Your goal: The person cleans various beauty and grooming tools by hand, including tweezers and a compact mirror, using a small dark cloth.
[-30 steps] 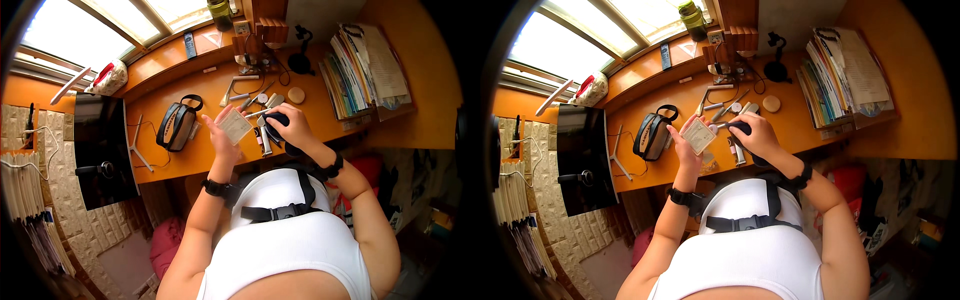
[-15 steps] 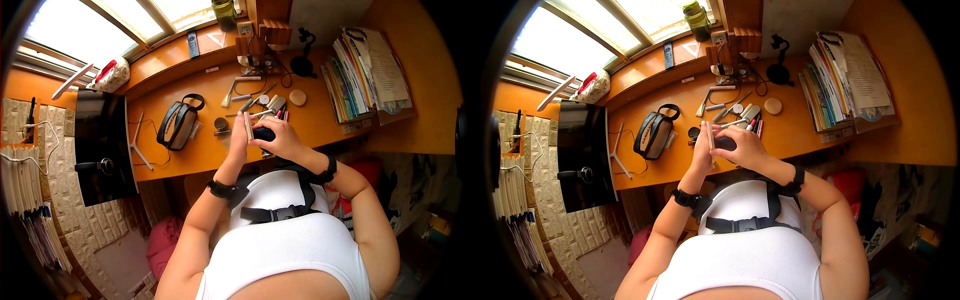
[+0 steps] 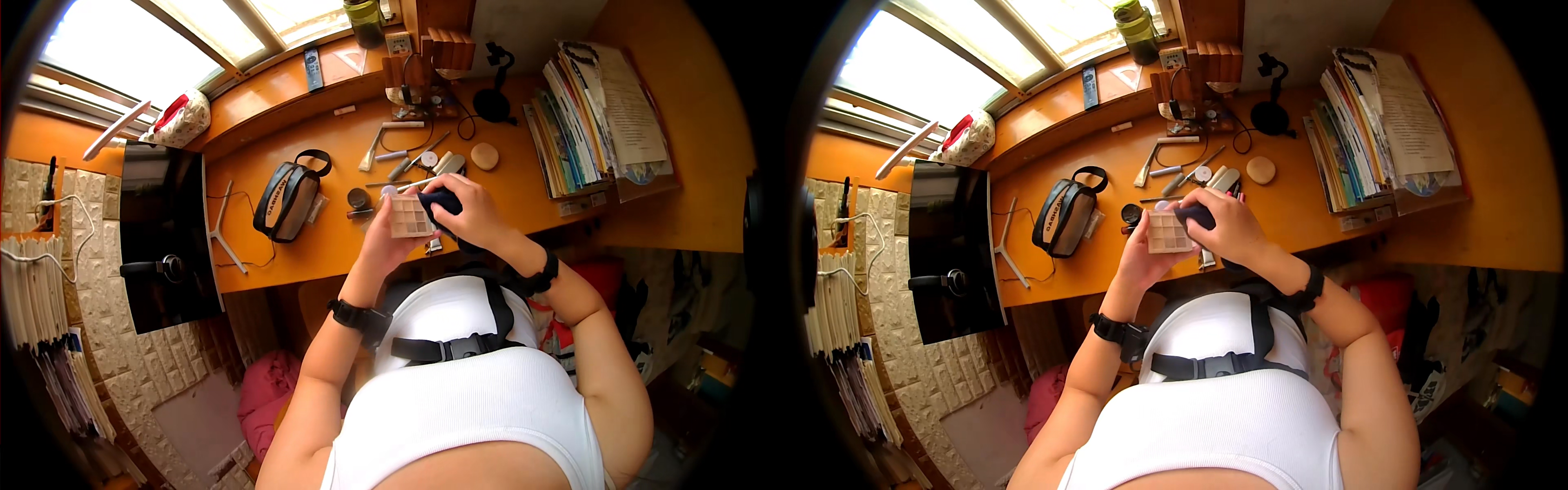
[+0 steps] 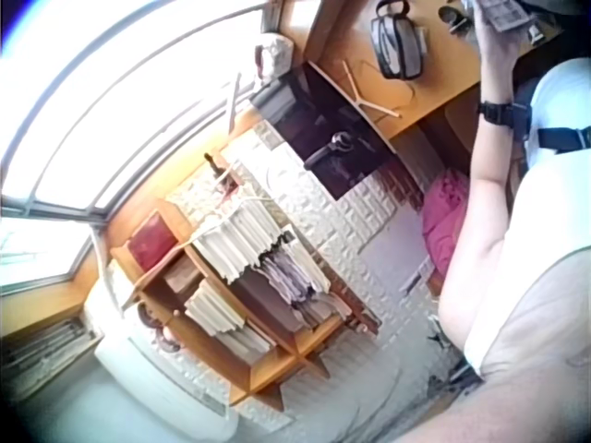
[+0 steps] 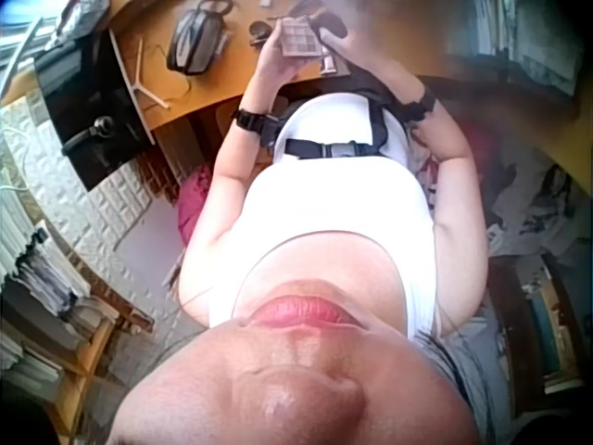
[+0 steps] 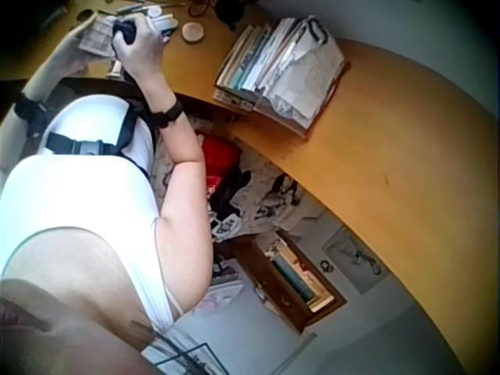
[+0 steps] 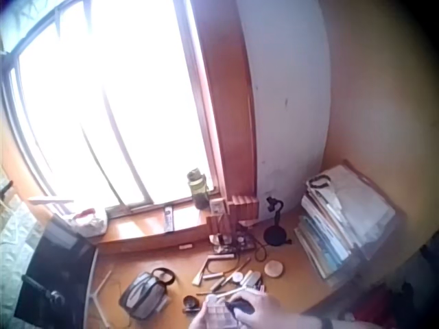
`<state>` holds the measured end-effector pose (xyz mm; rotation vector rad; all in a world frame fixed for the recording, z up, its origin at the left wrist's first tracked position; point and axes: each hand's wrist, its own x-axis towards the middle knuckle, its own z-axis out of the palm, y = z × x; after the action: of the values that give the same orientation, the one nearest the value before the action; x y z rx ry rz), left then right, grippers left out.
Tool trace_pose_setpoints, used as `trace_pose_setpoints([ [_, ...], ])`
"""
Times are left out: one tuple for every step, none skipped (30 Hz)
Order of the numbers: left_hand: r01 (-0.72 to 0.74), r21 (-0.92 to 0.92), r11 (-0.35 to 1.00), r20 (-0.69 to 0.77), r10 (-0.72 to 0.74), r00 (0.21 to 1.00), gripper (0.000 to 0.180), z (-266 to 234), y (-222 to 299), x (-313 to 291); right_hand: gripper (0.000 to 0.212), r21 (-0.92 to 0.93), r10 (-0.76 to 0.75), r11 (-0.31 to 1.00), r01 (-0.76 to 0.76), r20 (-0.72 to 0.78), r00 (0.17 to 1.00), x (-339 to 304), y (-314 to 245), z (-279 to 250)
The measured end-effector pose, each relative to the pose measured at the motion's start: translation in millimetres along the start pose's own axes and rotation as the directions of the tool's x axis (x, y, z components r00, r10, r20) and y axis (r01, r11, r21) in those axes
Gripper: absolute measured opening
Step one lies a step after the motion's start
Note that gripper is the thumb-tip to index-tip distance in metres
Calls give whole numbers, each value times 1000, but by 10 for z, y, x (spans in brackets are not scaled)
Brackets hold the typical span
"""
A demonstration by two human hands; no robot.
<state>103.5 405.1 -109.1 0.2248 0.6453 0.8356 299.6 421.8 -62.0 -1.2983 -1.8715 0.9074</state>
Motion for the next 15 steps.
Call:
trace_pose_setpoints([
  [-17, 33, 999, 21, 16, 1000, 62, 7, -3, -5, 27, 0, 0, 1000, 0, 1, 1000, 7, -26, -10],
  [-51, 95, 994, 27, 48, 998, 65, 41, -18, -9, 25, -40, -13, 999, 13, -14, 1000, 19, -63, -10],
  [-49, 95, 994, 29, 47, 998, 65, 94, -43, 0, 24, -79, -27, 997, 25, -30, 999, 33, -93, 6],
  [-82, 150, 985, -54, 91, 994, 68, 165, -80, 10, 21, -98, -85, 992, 79, -55, 995, 30, -98, 74],
  [-110, 207, 972, -132, 139, 981, 71, 232, -101, 23, 21, -99, -85, 992, 79, -59, 995, 20, -148, 130],
  [-149, 265, 953, -122, 186, 975, 77, 217, -135, 56, 19, -109, -133, 986, 126, -53, 990, 1, -203, 186],
  [-148, 267, 952, -119, 185, 975, 77, 227, -158, 72, 17, -117, -180, 978, 174, -47, 983, -7, -225, 212],
  [-256, 334, 907, -80, 298, 951, 80, 235, -169, 73, 14, -76, -187, 981, 179, -108, 976, 18, -170, 250],
  [-359, 394, 846, -32, 403, 914, 82, 233, -173, 76, 14, -75, -188, 981, 181, -112, 976, 64, -108, 249],
  [-411, 459, 788, 38, 444, 895, 84, 155, -189, 111, 15, -38, -123, 992, 118, -146, 982, 116, -41, 226],
  [-447, 510, 735, 113, 458, 882, 85, 149, -188, 117, 16, 1, -55, 998, 57, -176, 983, 155, -32, 204],
  [-454, 506, 733, 95, 476, 874, 85, 156, -209, 124, 16, -24, -25, 999, 22, -147, 989, 135, -57, 201],
  [-462, 502, 731, 77, 494, 866, 85, 163, -227, 132, 16, -23, -26, 999, 23, -148, 989, 92, -118, 227],
  [-460, 502, 732, 78, 491, 867, 85, 169, -220, 139, 16, -42, -98, 995, 94, -131, 987, 18, -194, 266],
  [-469, 513, 719, 72, 509, 858, 85, 174, -199, 158, 16, -59, -169, 985, 164, -112, 979, -21, -248, 277],
])
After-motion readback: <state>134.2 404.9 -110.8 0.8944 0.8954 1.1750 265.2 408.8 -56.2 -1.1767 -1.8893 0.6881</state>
